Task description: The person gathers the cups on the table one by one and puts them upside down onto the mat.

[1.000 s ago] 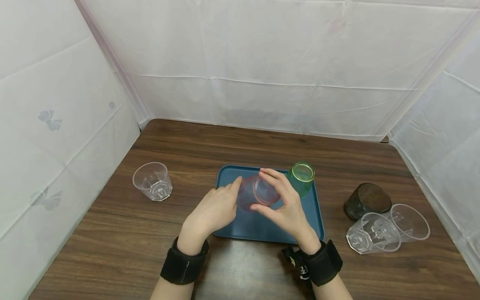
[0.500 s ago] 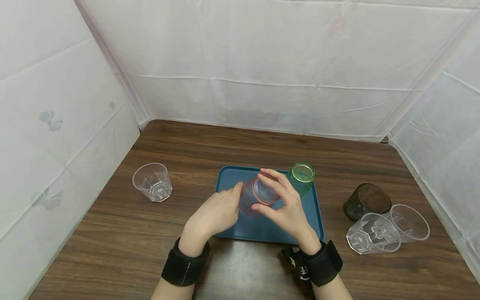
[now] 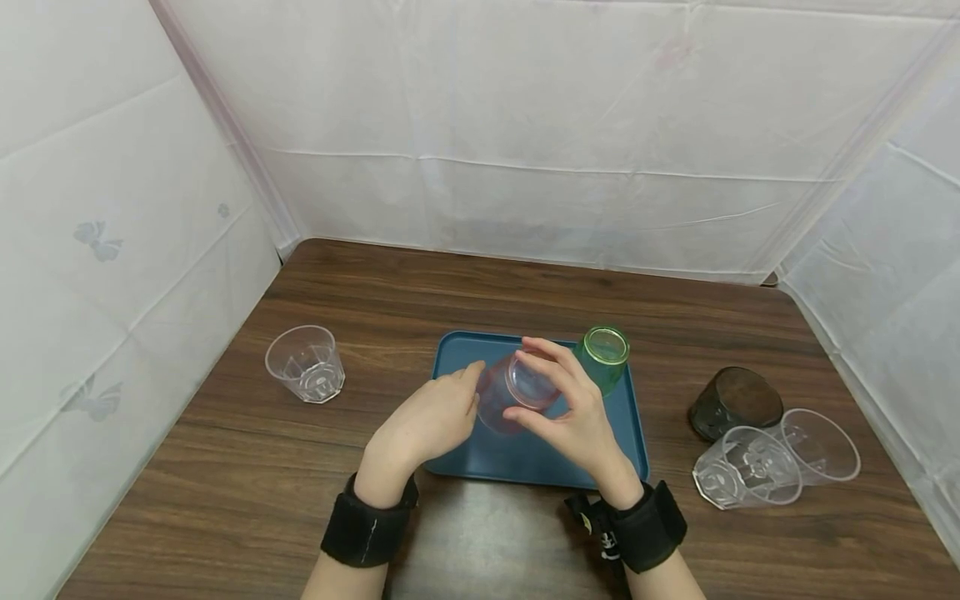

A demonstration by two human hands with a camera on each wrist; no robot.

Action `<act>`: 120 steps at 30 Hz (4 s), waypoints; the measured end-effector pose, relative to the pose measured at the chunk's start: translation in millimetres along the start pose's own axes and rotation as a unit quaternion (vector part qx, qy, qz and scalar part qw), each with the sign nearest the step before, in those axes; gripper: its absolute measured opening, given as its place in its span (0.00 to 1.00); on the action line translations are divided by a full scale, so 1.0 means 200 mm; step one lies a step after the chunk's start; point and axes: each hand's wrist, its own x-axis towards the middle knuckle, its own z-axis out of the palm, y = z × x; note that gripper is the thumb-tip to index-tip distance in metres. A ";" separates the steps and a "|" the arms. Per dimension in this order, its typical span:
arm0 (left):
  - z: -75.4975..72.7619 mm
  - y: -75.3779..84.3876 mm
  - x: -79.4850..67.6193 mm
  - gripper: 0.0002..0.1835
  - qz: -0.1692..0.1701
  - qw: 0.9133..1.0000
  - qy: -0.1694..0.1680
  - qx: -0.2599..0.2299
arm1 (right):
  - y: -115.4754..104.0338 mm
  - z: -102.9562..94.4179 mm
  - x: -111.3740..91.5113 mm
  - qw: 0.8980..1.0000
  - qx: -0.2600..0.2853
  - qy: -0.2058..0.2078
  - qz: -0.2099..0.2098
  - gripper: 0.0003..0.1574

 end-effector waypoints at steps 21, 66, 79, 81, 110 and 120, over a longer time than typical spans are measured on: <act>-0.06 -0.09 0.00 0.16 -0.013 0.982 0.183 0.037 | 0.14 0.03 -0.08 0.998 -0.029 -0.032 0.044 0.41; -0.23 -0.39 -0.18 0.32 -0.259 0.958 0.118 0.040 | 0.23 0.04 -0.13 0.991 -0.049 -0.036 0.116 0.31; -0.22 -0.41 -0.18 0.32 -0.266 0.961 0.062 0.051 | 0.26 0.04 -0.15 0.988 -0.068 -0.031 0.137 0.31; -0.22 -0.41 -0.18 0.32 -0.268 0.960 0.056 0.054 | 0.27 0.05 -0.15 0.987 -0.072 -0.030 0.141 0.31; -0.21 -0.41 -0.18 0.30 -0.285 0.955 0.028 0.078 | 0.31 0.06 -0.18 0.966 -0.102 -0.030 0.235 0.30; -0.22 -0.42 -0.18 0.28 -0.282 0.956 0.026 0.081 | 0.32 0.07 -0.19 0.962 -0.097 -0.036 0.251 0.30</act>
